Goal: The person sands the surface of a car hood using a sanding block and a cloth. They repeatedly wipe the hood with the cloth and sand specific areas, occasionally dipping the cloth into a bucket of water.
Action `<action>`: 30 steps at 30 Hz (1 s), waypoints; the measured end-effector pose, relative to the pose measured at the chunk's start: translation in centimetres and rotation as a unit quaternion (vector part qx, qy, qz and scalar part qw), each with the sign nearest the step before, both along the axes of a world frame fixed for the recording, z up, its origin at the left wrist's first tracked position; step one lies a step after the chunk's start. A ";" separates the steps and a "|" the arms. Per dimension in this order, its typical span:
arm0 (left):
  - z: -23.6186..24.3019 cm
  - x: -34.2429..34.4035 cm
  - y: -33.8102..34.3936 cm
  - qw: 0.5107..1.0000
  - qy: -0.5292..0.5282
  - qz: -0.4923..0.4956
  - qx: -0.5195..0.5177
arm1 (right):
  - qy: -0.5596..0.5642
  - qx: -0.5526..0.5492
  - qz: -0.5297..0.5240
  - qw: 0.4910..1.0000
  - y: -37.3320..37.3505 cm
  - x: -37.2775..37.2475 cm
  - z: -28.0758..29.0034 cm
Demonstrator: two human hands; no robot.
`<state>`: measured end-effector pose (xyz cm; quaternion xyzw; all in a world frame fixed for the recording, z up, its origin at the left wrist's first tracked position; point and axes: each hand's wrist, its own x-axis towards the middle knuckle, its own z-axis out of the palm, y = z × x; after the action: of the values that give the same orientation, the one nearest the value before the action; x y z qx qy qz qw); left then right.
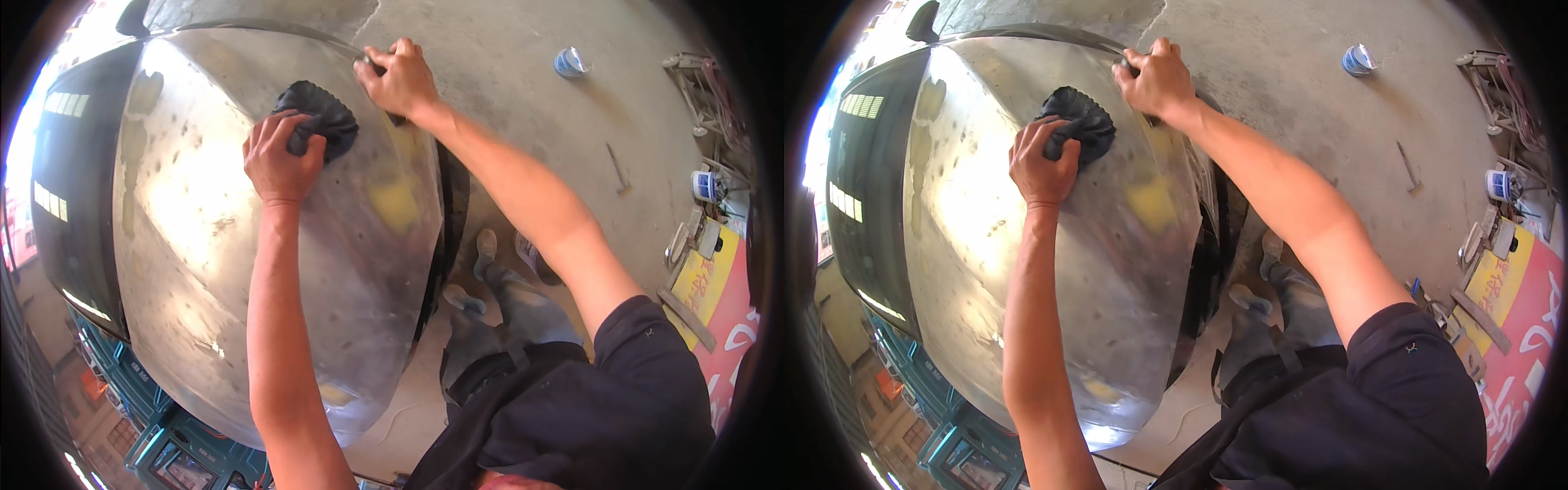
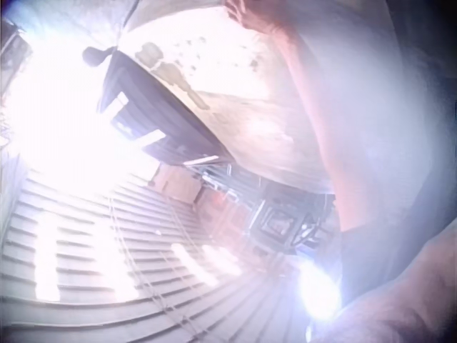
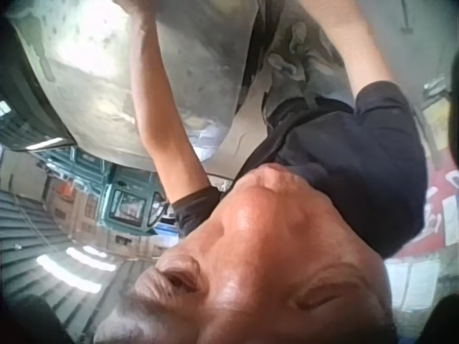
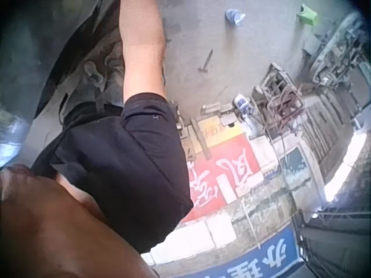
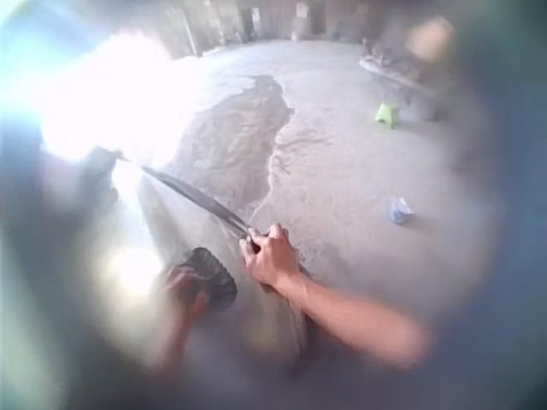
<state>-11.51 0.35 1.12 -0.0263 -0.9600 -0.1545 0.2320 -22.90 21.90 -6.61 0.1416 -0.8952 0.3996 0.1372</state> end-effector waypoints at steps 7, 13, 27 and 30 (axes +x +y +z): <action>0.0 1.4 -1.0 1.000 -0.007 0.017 -0.011 | 0.062 -0.030 0.154 0.986 2.9 13.2 1.7; 0.3 0.0 0.1 1.000 -0.004 0.000 -0.006 | 0.051 -0.022 0.016 0.998 0.2 -0.9 0.0; 0.2 1.8 -1.2 1.000 -0.015 0.021 -0.016 | 0.060 -0.046 0.117 0.990 0.7 6.7 0.8; 0.5 1.5 -0.8 1.000 -0.011 0.012 -0.022 | 0.069 -0.034 0.191 0.979 2.6 10.7 1.6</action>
<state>-9.99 -0.48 1.60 -0.0180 -0.9658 -0.1310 0.2230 -12.18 24.53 -5.02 0.3321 -0.8260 0.4380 0.1246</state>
